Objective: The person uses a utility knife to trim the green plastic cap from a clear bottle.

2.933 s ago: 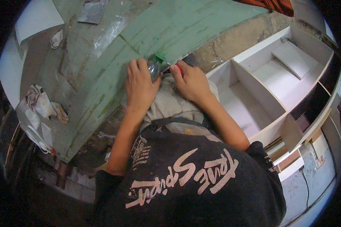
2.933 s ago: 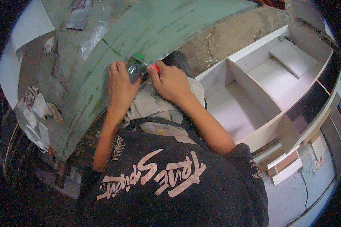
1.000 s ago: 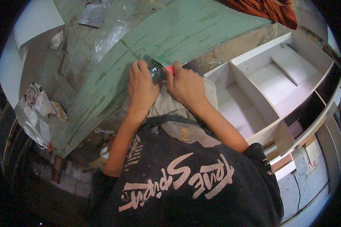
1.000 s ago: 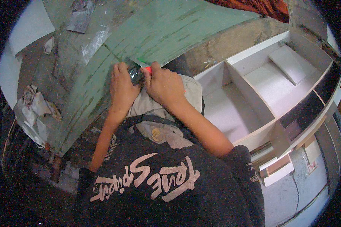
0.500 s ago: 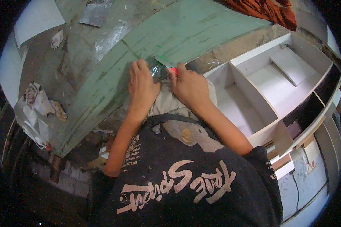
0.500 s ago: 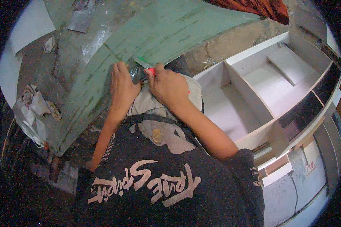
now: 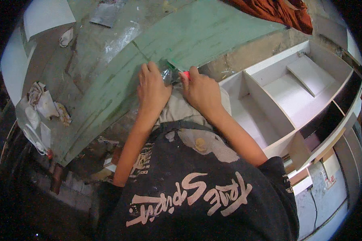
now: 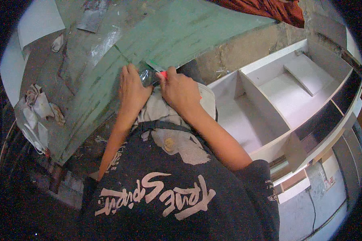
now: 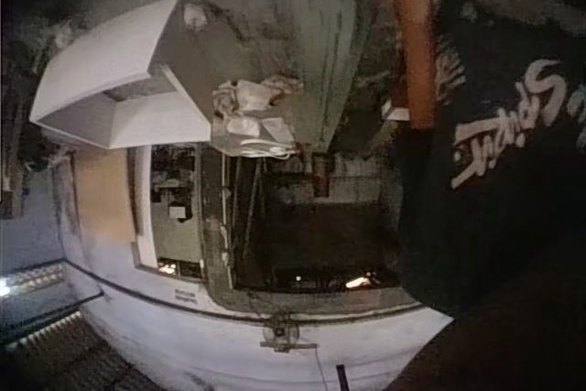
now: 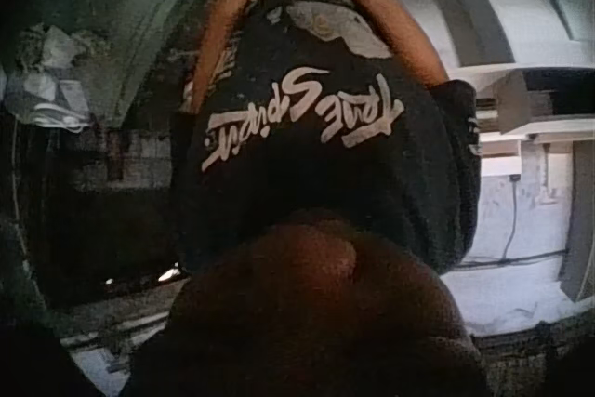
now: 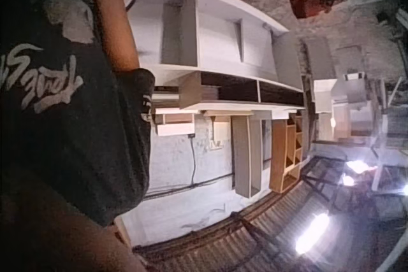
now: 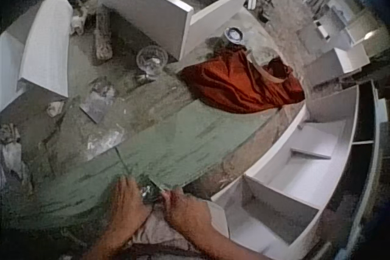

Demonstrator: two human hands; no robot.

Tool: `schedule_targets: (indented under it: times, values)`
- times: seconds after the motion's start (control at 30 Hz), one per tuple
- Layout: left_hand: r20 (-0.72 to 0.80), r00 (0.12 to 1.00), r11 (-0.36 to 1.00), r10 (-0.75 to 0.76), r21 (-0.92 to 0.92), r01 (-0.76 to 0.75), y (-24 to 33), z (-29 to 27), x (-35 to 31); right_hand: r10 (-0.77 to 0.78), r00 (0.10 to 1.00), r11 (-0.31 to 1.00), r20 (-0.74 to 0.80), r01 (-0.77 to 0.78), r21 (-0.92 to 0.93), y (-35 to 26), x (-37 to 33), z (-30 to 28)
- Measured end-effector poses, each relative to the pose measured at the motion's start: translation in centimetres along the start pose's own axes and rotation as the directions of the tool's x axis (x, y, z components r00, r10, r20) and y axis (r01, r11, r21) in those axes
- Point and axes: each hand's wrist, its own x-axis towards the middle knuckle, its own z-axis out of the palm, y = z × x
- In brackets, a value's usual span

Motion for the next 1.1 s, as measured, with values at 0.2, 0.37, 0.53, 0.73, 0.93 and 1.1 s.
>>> schedule_targets:
  times: [0.2, 0.37, 0.53, 0.73, 0.93, 1.1]
  values:
    - [0.005, 0.997, 0.997, -0.071, 0.005, 0.071, 0.3, 0.5, 0.0, -0.055, 0.996, 0.998, -0.064, 0.056, 0.004, -0.3, 1.5, 0.8]
    - [-0.097, 0.995, 1.0, -0.016, 0.018, 0.017, -0.2, 0.7, -0.1, -0.094, 0.99, 0.996, -0.106, 0.093, -0.007, -0.3, 1.4, 0.8]
    - [-0.089, 0.995, 0.998, -0.033, 0.051, 0.037, 0.1, 0.4, -0.2, -0.052, 0.995, 0.998, -0.083, 0.053, 0.018, 0.3, 0.3, 0.5]
    - [-0.038, 0.998, 0.998, -0.049, 0.044, 0.051, 0.6, 0.2, -0.3, -0.052, 0.993, 0.999, -0.106, 0.051, -0.016, 1.3, -0.7, 0.5]
    - [-0.108, 0.994, 0.999, 0.012, 0.039, -0.008, -0.1, 1.6, -0.2, -0.083, 0.991, 0.996, -0.101, 0.087, 0.036, 1.2, 0.1, 0.8]
    - [-0.135, 0.991, 0.999, 0.005, 0.034, -0.001, 0.1, 1.6, -0.1, -0.071, 0.994, 0.996, -0.088, 0.075, 0.043, 1.3, 0.5, 1.1]
